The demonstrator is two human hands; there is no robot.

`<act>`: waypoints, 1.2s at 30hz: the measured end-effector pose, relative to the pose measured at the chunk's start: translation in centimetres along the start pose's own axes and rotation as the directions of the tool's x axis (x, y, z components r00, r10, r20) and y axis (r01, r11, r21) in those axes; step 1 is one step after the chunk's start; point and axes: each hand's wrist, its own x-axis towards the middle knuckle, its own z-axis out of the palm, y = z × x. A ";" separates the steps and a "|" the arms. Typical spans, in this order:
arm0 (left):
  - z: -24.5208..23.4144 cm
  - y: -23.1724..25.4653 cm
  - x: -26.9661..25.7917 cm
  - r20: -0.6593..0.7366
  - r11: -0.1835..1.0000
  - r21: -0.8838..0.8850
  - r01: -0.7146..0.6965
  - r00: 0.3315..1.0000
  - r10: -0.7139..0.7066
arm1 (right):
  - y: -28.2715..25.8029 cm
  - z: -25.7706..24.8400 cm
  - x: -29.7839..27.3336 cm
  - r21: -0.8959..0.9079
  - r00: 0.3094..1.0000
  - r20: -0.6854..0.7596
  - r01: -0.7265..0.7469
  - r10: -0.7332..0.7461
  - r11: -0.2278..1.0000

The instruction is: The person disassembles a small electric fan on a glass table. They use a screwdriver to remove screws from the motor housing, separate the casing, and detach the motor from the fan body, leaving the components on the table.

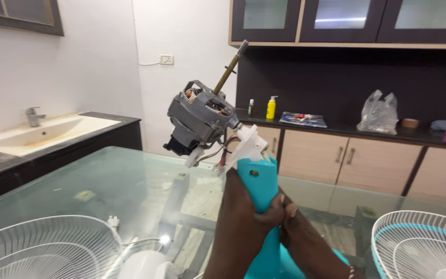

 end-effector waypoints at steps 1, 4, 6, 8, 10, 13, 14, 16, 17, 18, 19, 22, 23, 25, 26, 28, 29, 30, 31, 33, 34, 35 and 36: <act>-0.4 0.5 0.2 -0.022 0.998 -0.002 -0.067 0.998 0.067 | -0.2 0.1 0.0 -0.037 0.999 -0.013 -0.031 0.030 0.999; -1.3 2.1 0.9 0.054 0.996 -0.004 0.085 0.995 -0.085 | -1.7 0.5 -0.2 -0.112 0.996 -0.016 -0.090 0.089 0.990; -2.1 3.6 1.8 0.078 0.989 -0.006 0.147 0.986 -0.146 | -3.4 1.1 -1.1 -0.110 0.995 0.036 -0.094 0.098 0.990; -2.9 5.2 2.6 0.073 0.983 0.008 0.184 0.980 -0.184 | -5.6 2.0 -1.7 -0.143 0.994 0.050 -0.092 0.100 0.985; -3.2 6.9 3.1 0.039 0.980 0.029 0.195 0.980 -0.196 | -7.6 3.0 -2.6 -0.168 0.993 0.092 -0.054 0.070 0.984; -3.6 9.3 3.7 0.006 0.984 0.007 0.180 0.984 -0.180 | -10.4 4.5 -3.6 -0.147 0.989 0.148 0.005 0.016 0.989; -3.8 9.9 4.0 -0.007 0.986 0.046 0.162 0.987 -0.162 | -11.2 5.0 -3.8 -0.122 0.990 0.135 -0.013 0.029 0.992; -4.0 10.9 4.3 -0.036 0.983 0.113 0.142 0.990 -0.139 | -12.7 5.3 -4.8 -0.151 0.990 0.134 -0.019 0.039 0.988; -4.2 11.3 4.3 -0.035 0.986 0.110 0.123 0.992 -0.119 | -13.4 5.5 -5.0 -0.194 0.988 0.152 -0.002 0.032 0.981; -4.4 11.7 4.5 -0.035 0.989 0.106 0.103 0.994 -0.099 | -14.2 5.7 -5.3 -0.236 0.985 0.169 0.016 0.025 0.972; -4.5 12.1 4.7 -0.037 0.991 0.102 0.082 0.996 -0.078 | -15.0 5.6 -5.7 -0.282 0.981 0.194 0.057 -0.001 0.958; -4.7 12.9 6.2 -0.061 0.980 0.199 0.033 0.998 -0.021 | -17.1 5.6 -6.9 -0.390 0.963 0.265 0.146 -0.041 0.909; -4.8 13.3 6.6 -0.067 0.984 0.177 0.024 0.998 -0.012 | -17.7 5.5 -7.4 -0.411 0.959 0.283 0.152 -0.032 0.899; -5.0 14.0 7.5 -0.078 0.991 0.134 0.001 0.997 0.009 | -18.8 5.0 -8.4 -0.475 0.954 0.299 0.158 -0.010 0.866; -5.1 14.3 7.8 -0.077 0.989 0.149 0.008 0.997 0.004 | -19.3 4.6 -8.9 -0.517 0.955 0.297 0.159 0.003 0.841; -5.2 15.0 8.3 -0.071 0.984 0.175 0.027 0.997 -0.015 | -19.9 3.8 -9.9 -0.585 0.958 0.283 0.136 0.044 0.800; -5.2 15.3 8.4 -0.063 0.986 0.157 0.060 0.997 -0.050 | -20.1 3.3 -10.4 -0.611 0.959 0.272 0.115 0.072 0.783; -5.2 15.6 8.6 -0.055 0.986 0.140 0.093 0.995 -0.086 | -20.2 2.8 -10.7 -0.637 0.960 0.261 0.094 0.100 0.765; -5.3 15.8 8.7 -0.046 0.985 0.122 0.123 0.992 -0.119 | -20.1 2.5 -10.9 -0.581 0.963 0.251 0.066 0.102 0.811; -5.4 16.4 8.6 -0.026 0.987 0.109 0.120 0.993 -0.118 | -19.6 2.0 -11.1 -0.459 0.967 0.231 0.010 0.108 0.888; -5.4 16.7 8.5 -0.016 0.988 0.102 0.119 0.993 -0.118 | -19.4 1.6 -11.3 -0.408 0.974 0.209 0.002 0.091 0.913; -5.3 16.9 8.5 -0.011 0.985 0.087 0.151 0.989 -0.151 | -19.0 1.3 -11.4 -0.356 0.980 0.186 -0.005 0.076 0.935; -5.3 17.1 8.4 -0.005 0.980 0.072 0.183 0.983 -0.184 | -18.7 0.9 -11.6 -0.302 0.985 0.163 -0.010 0.062 0.953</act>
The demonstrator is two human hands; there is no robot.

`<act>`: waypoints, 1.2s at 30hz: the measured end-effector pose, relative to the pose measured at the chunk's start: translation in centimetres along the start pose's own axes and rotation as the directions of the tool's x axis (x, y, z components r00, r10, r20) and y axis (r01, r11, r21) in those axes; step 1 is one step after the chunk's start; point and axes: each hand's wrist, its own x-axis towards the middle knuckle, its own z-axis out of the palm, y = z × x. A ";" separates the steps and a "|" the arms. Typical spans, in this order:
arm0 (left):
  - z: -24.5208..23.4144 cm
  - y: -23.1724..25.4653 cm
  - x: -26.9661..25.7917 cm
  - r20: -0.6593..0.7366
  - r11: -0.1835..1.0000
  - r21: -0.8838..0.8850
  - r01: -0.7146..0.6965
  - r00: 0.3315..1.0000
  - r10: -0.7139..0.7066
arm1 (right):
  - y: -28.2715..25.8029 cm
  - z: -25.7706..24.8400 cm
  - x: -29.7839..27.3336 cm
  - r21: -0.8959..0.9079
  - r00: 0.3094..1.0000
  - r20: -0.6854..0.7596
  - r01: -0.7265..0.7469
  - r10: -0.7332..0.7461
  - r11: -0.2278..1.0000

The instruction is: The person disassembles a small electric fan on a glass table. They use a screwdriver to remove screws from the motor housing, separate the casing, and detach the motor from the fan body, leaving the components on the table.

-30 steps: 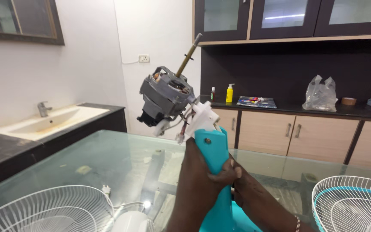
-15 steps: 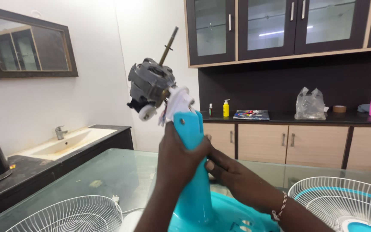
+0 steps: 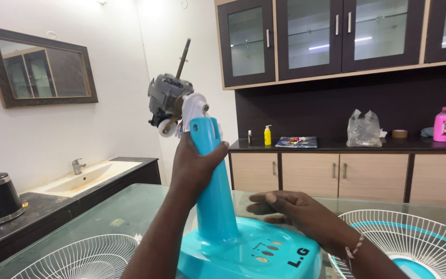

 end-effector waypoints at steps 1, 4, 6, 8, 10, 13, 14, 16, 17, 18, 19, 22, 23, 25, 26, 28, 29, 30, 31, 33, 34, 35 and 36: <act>0.0 0.1 -0.2 0.006 0.999 -0.013 0.034 0.999 -0.033 | 0.4 -0.3 -0.4 0.046 0.999 -0.038 -0.032 0.034 0.998; -0.2 0.2 -0.5 0.005 0.992 -0.054 0.115 0.993 -0.115 | 1.6 -0.8 -1.4 0.166 0.986 -0.120 -0.095 0.116 0.982; -0.4 -0.2 -0.9 0.006 0.995 -0.052 0.089 0.996 -0.088 | 2.6 -0.9 -2.4 0.208 0.980 -0.148 -0.103 0.135 0.973; -0.1 -0.9 -1.3 0.000 0.997 -0.039 0.059 0.998 -0.059 | 3.9 -0.6 -3.0 0.279 0.977 -0.143 -0.112 0.157 0.954; -0.1 -2.0 -1.8 -0.019 0.999 -0.002 0.034 0.999 -0.034 | 5.7 -0.4 -3.2 0.352 0.974 -0.142 -0.116 0.176 0.929; 0.0 -3.4 -3.2 0.017 0.996 -0.072 0.045 0.999 -0.044 | 9.2 0.1 -3.3 0.419 0.973 -0.126 -0.125 0.194 0.899; 0.1 -3.8 -3.7 0.030 0.993 -0.111 0.036 0.999 -0.033 | 10.4 0.0 -3.0 0.401 0.977 -0.103 -0.133 0.189 0.906; 0.5 -4.3 -4.8 0.054 0.982 -0.190 0.015 0.999 -0.004 | 12.8 -0.4 -2.3 0.367 0.986 -0.043 -0.134 0.160 0.921; 0.6 -4.4 -5.4 0.067 0.983 -0.177 0.038 0.997 -0.027 | 13.9 -0.7 -2.0 0.351 0.990 -0.007 -0.126 0.137 0.928; 0.6 -4.4 -6.0 0.079 0.984 -0.165 0.062 0.996 -0.049 | 15.1 -0.8 -1.8 0.336 0.993 0.029 -0.118 0.115 0.934; 0.7 -4.4 -6.7 0.093 0.985 -0.152 0.086 0.993 -0.072 | 16.4 -0.8 -1.8 0.329 0.991 0.034 -0.134 0.131 0.935; 0.8 -4.1 -8.5 0.132 0.984 -0.129 0.119 0.986 -0.102 | 19.9 -0.4 -1.6 0.307 0.984 0.086 -0.174 0.155 0.936; 0.9 -3.9 -9.0 0.147 0.981 -0.130 0.143 0.981 -0.123 | 20.6 -0.2 -1.1 0.300 0.981 0.130 -0.178 0.145 0.937; 1.1 -3.5 -9.8 0.177 0.974 -0.131 0.186 0.971 -0.162 | 22.1 0.1 -0.9 0.281 0.975 0.176 -0.184 0.138 0.942; 1.1 -3.3 -10.1 0.197 0.968 -0.153 0.199 0.966 -0.167 | 22.6 0.2 -1.0 0.269 0.974 0.177 -0.187 0.142 0.945; 1.3 -3.6 -10.8 0.238 0.953 -0.199 0.229 0.954 -0.180 | 23.6 0.5 -1.1 0.245 0.974 0.172 -0.187 0.147 0.951; 1.4 -3.8 -11.0 0.251 0.946 -0.214 0.245 0.949 -0.189 | 23.9 0.6 -1.0 0.232 0.976 0.165 -0.181 0.145 0.956; 1.5 -4.1 -11.2 0.263 0.938 -0.229 0.261 0.944 -0.198 | 24.1 0.8 -1.0 0.219 0.977 0.159 -0.176 0.143 0.960; 1.5 -4.4 -11.3 0.275 0.930 -0.244 0.276 0.939 -0.207 | 24.3 1.0 -1.2 0.240 0.979 0.158 -0.163 0.127 0.957; 1.7 -4.9 -11.4 0.288 0.915 -0.280 0.291 0.934 -0.209 | 24.5 1.4 -1.7 0.282 0.983 0.157 -0.138 0.096 0.949; 1.8 -5.2 -11.4 0.295 0.907 -0.297 0.298 0.932 -0.210 | 24.5 1.4 -1.7 0.247 0.982 0.168 -0.130 0.090 0.960; 1.8 -5.7 -11.4 0.298 0.902 -0.299 0.312 0.928 -0.222 | 24.5 1.2 -1.8 0.211 0.980 0.180 -0.124 0.086 0.970; 1.9 -6.2 -11.4 0.300 0.897 -0.300 0.325 0.925 -0.234 | 24.6 1.1 -1.8 0.174 0.978 0.193 -0.117 0.083 0.978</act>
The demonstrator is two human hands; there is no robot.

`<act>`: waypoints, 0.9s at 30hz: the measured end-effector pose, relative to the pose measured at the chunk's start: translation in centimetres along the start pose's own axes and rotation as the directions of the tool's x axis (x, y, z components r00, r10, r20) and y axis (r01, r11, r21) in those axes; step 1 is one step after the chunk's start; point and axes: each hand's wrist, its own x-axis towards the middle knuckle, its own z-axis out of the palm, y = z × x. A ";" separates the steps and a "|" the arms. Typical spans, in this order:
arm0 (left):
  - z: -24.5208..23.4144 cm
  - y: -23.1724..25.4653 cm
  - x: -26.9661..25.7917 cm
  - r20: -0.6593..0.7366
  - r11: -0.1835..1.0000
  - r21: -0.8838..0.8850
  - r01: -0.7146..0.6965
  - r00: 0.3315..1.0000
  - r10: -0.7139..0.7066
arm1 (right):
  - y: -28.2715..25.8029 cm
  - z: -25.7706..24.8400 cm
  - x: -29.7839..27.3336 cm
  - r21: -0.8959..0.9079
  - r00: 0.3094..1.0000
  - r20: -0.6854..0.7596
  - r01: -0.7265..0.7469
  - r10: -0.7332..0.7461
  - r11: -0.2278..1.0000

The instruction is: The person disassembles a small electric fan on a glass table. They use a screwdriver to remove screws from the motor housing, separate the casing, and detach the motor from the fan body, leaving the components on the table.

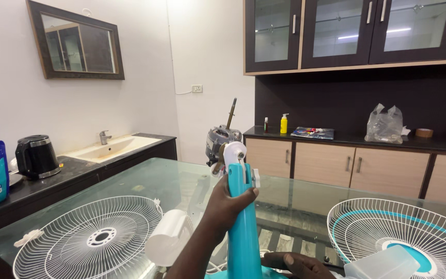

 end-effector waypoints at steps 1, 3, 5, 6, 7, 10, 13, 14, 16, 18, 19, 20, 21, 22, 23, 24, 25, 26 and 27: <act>-0.2 -0.5 0.1 -0.002 1.000 -0.004 0.014 1.000 -0.014 | 0.2 0.0 0.0 0.019 1.000 0.006 -0.010 0.010 1.000; -0.6 -1.3 0.3 -0.026 0.996 -0.043 0.079 0.996 -0.081 | 0.8 -0.3 0.2 0.056 0.999 0.019 -0.029 0.028 0.998; -1.0 -2.1 0.5 -0.026 0.990 -0.073 0.120 0.992 -0.123 | 1.7 -0.5 0.6 0.058 1.000 0.011 0.014 -0.015 0.998; -1.2 -2.5 0.5 -0.015 0.988 -0.083 0.130 0.991 -0.132 | 2.4 -0.6 0.9 0.059 0.999 0.006 0.035 -0.036 0.998; -1.4 -3.0 0.5 -0.003 0.985 -0.094 0.142 0.990 -0.143 | 3.1 -0.6 1.3 0.058 0.999 0.007 0.043 -0.043 0.997; -2.0 -4.7 0.9 -0.049 0.988 -0.040 0.147 0.988 -0.149 | 5.1 -1.1 2.4 0.107 0.998 0.034 0.042 -0.046 0.993; -2.4 -6.5 1.3 -0.044 0.983 -0.083 0.161 0.985 -0.165 | 6.4 -1.7 3.2 0.218 0.996 0.085 0.000 -0.019 0.976; -2.6 -7.0 1.5 -0.043 0.981 -0.088 0.171 0.984 -0.175 | 6.6 -2.0 3.3 0.224 0.996 0.086 -0.006 -0.014 0.975; -3.0 -8.0 1.7 -0.038 0.976 -0.097 0.194 0.979 -0.198 | 7.1 -2.1 3.3 0.247 0.995 0.096 -0.030 0.007 0.969; -3.3 -9.0 2.0 -0.033 0.974 -0.094 0.208 0.977 -0.212 | 7.4 -2.0 3.3 0.277 0.993 0.115 -0.065 0.034 0.959; -3.5 -9.4 2.1 -0.032 0.972 -0.092 0.216 0.975 -0.220 | 7.6 -2.0 3.3 0.307 0.992 0.126 -0.068 0.030 0.949; -3.6 -9.9 2.3 -0.031 0.969 -0.098 0.225 0.973 -0.229 | 7.8 -2.0 3.2 0.336 0.990 0.137 -0.071 0.026 0.939; -3.7 -10.4 2.4 -0.033 0.967 -0.104 0.234 0.971 -0.239 | 8.1 -2.0 3.3 0.364 0.988 0.151 -0.076 0.022 0.928; -3.8 -10.9 2.6 -0.034 0.964 -0.111 0.243 0.968 -0.248 | 8.4 -2.1 3.3 0.361 0.990 0.135 -0.090 0.043 0.928; -4.0 -11.3 2.8 -0.030 0.964 -0.117 0.238 0.969 -0.243 | 8.7 -2.2 3.6 0.359 0.991 0.120 -0.099 0.060 0.928; -4.2 -11.8 3.0 -0.027 0.964 -0.124 0.234 0.971 -0.239 | 9.0 -2.3 3.8 0.357 0.992 0.105 -0.109 0.076 0.928; -4.3 -12.3 3.1 -0.021 0.964 -0.131 0.232 0.971 -0.236 | 9.5 -2.3 4.1 0.339 0.994 0.105 -0.070 0.037 0.938; -4.5 -12.9 3.2 -0.024 0.961 -0.133 0.242 0.969 -0.247 | 10.1 -2.3 4.3 0.331 0.995 0.105 -0.039 0.004 0.943; -4.6 -13.4 3.4 -0.025 0.958 -0.138 0.251 0.966 -0.257 | 10.4 -2.6 4.4 0.330 0.995 0.096 -0.023 -0.010 0.944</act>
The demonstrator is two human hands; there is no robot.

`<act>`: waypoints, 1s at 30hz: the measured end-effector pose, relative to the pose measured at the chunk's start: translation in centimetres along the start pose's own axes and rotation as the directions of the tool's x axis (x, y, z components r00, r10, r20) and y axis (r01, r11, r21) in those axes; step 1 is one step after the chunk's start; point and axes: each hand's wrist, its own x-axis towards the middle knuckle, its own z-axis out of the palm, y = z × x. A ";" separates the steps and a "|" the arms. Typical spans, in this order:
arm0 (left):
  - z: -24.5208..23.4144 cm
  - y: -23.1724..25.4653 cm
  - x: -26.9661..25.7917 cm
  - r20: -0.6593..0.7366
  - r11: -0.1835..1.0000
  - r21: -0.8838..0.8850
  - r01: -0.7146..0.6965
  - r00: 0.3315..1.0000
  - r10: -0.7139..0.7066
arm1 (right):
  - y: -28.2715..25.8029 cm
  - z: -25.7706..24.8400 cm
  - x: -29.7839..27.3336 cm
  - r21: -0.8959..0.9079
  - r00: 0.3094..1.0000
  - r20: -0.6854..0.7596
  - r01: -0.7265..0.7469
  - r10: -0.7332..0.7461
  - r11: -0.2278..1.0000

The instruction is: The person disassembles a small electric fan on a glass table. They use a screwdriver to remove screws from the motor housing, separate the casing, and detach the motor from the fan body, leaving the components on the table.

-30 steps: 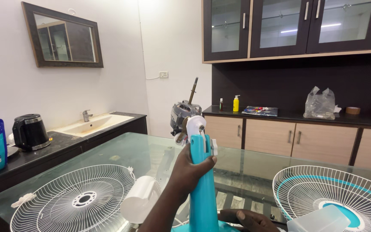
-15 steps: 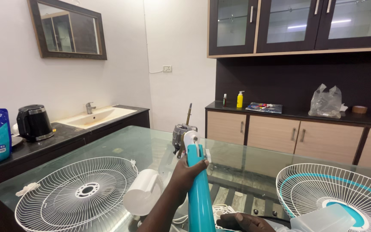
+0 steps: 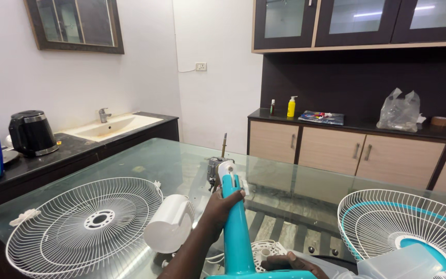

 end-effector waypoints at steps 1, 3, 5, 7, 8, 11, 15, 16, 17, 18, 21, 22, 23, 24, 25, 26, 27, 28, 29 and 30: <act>-0.1 -0.4 0.3 -0.003 1.000 -0.004 0.009 1.000 -0.009 | 0.3 -0.2 0.1 0.010 1.000 -0.012 -0.006 0.007 1.000; -0.3 -1.1 1.0 0.003 1.000 -0.017 0.017 1.000 -0.017 | 0.5 -0.7 0.5 0.021 0.999 -0.044 -0.012 0.013 1.000; -0.7 -1.8 1.3 0.001 0.999 -0.020 0.024 1.000 -0.024 | 1.3 -0.3 1.0 0.050 0.997 -0.077 -0.020 0.023 0.999; -1.0 -2.5 1.6 -0.002 0.999 -0.026 0.021 1.000 -0.021 | 1.8 0.0 1.2 0.069 0.994 -0.107 -0.022 0.029 0.997; -1.1 -2.7 1.8 -0.020 0.999 -0.014 0.037 0.999 -0.038 | 2.1 0.2 1.3 0.080 0.992 -0.126 -0.020 0.030 0.997; -1.0 -3.5 2.1 -0.042 0.998 -0.008 0.067 0.997 -0.067 | 2.7 0.3 1.1 0.101 0.982 -0.187 -0.007 0.026 0.995; -1.3 -4.2 2.0 -0.025 0.997 -0.041 0.067 0.997 -0.069 | 3.7 1.1 1.7 0.128 0.962 -0.272 0.030 0.006 0.991; -1.3 -4.3 2.0 -0.023 0.996 -0.048 0.071 0.997 -0.072 | 3.9 1.1 1.8 0.134 0.955 -0.295 0.037 0.004 0.990; -1.3 -4.4 2.0 -0.024 0.996 -0.045 0.081 0.996 -0.082 | 4.1 1.2 1.8 0.137 0.948 -0.318 0.047 -0.001 0.989; -1.3 -4.5 2.1 -0.024 0.995 -0.041 0.090 0.996 -0.091 | 4.3 1.3 1.9 0.142 0.941 -0.338 0.059 -0.007 0.988; -1.5 -4.6 2.0 -0.031 0.994 -0.035 0.106 0.994 -0.108 | 4.6 1.6 2.4 0.151 0.915 -0.402 0.093 -0.024 0.984; -1.5 -4.6 2.1 -0.035 0.994 -0.036 0.107 0.993 -0.109 | 4.5 1.5 2.7 0.152 0.908 -0.418 0.102 -0.030 0.983; -1.5 -4.5 2.2 -0.033 0.993 -0.023 0.116 0.993 -0.116 | 4.4 1.5 3.0 0.152 0.899 -0.436 0.113 -0.036 0.982; -1.7 -4.6 2.2 -0.033 0.992 -0.010 0.128 0.991 -0.128 | 4.6 1.7 3.2 0.154 0.892 -0.451 0.120 -0.038 0.981; -1.9 -4.7 2.1 -0.033 0.990 0.003 0.141 0.990 -0.141 | 4.8 1.9 3.4 0.160 0.884 -0.466 0.125 -0.037 0.979; -1.9 -4.7 2.1 -0.032 0.989 0.001 0.145 0.989 -0.145 | 4.8 1.8 3.5 0.159 0.877 -0.479 0.134 -0.042 0.978; -2.0 -4.8 2.1 -0.032 0.989 -0.001 0.150 0.988 -0.150 | 4.8 1.8 3.6 0.156 0.866 -0.497 0.142 -0.047 0.978; -2.1 -4.7 2.2 -0.032 0.989 -0.002 0.151 0.988 -0.151 | 4.6 1.8 3.8 0.153 0.859 -0.509 0.153 -0.055 0.976; -2.1 -4.7 2.3 -0.031 0.987 0.004 0.163 0.986 -0.163 | 4.4 1.8 4.1 0.150 0.850 -0.523 0.162 -0.061 0.975; -2.2 -4.8 2.4 -0.032 0.984 0.012 0.180 0.983 -0.179 | 4.5 1.9 4.2 0.151 0.842 -0.535 0.170 -0.064 0.974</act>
